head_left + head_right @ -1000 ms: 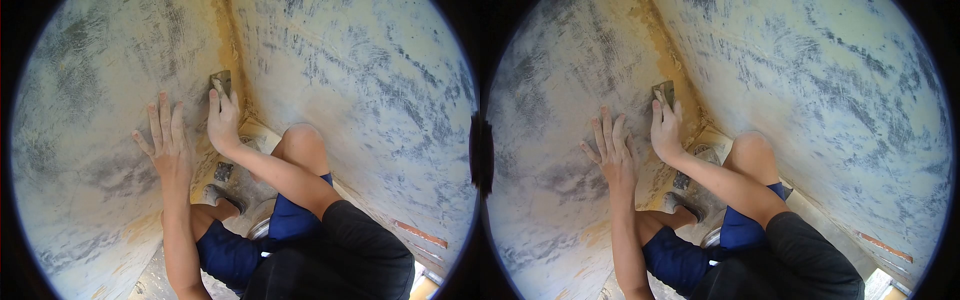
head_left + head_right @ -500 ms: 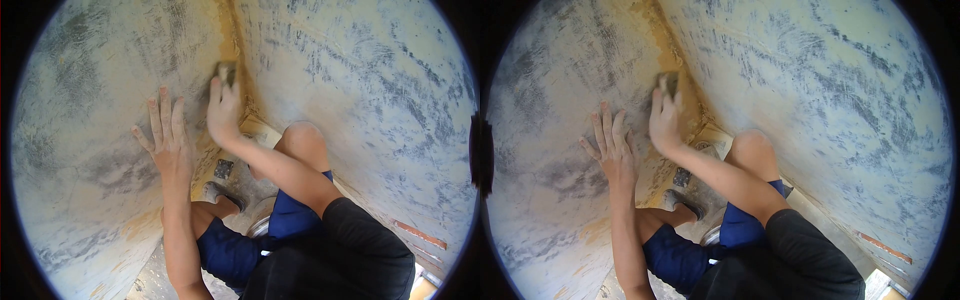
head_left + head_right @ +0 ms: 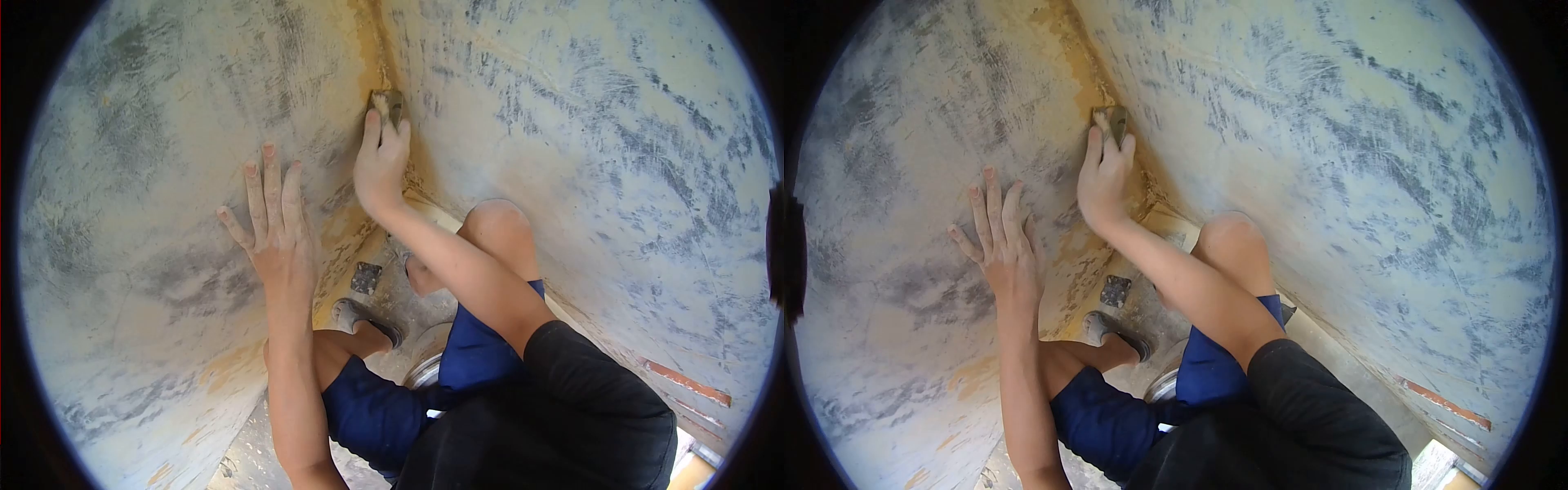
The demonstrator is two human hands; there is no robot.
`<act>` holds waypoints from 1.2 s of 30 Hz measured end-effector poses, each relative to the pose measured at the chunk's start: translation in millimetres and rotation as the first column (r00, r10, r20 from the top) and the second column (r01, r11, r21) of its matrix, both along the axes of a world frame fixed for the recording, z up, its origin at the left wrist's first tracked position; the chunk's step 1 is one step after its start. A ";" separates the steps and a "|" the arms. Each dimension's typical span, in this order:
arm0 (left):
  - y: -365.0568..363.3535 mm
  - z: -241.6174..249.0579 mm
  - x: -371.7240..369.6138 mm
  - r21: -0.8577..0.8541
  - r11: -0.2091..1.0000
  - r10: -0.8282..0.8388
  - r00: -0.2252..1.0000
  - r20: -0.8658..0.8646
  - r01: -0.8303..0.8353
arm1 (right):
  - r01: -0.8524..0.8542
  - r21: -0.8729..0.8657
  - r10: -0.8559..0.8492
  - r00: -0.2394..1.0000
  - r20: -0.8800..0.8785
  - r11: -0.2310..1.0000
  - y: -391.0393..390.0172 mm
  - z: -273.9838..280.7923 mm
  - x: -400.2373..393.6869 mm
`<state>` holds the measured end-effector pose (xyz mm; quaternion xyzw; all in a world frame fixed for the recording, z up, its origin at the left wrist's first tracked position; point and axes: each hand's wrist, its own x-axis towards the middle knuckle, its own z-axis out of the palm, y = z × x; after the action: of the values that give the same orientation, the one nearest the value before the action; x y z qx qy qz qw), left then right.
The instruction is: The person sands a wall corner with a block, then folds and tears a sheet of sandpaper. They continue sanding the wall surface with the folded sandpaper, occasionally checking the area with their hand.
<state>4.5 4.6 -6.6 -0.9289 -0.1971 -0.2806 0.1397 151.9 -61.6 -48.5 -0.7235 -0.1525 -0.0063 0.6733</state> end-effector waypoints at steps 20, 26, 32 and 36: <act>-3.6 4.7 0.3 0.017 1.000 0.024 0.999 -0.037 -0.023 | 0.130 0.018 -0.131 0.987 0.090 0.991 12.0 -11.0 -8.9; -1.4 0.4 1.7 0.000 1.000 0.017 1.000 -0.011 -0.017 | 0.127 0.076 -0.137 0.980 0.146 0.989 7.0 -7.6 -3.5; -1.2 0.5 2.9 0.028 0.999 0.033 0.999 -0.012 -0.032 | 0.087 0.078 -0.099 0.981 0.165 0.993 8.6 -8.2 -20.0; -3.5 3.4 0.0 0.019 0.999 0.030 0.999 -0.024 -0.029 | 0.076 0.069 -0.082 0.992 0.097 0.995 7.2 -5.2 -0.6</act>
<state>4.5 1.2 -3.2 -0.9278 -0.2066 -0.2692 0.1548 151.3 -54.3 -53.7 -0.7054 -0.1569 -0.0741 0.6872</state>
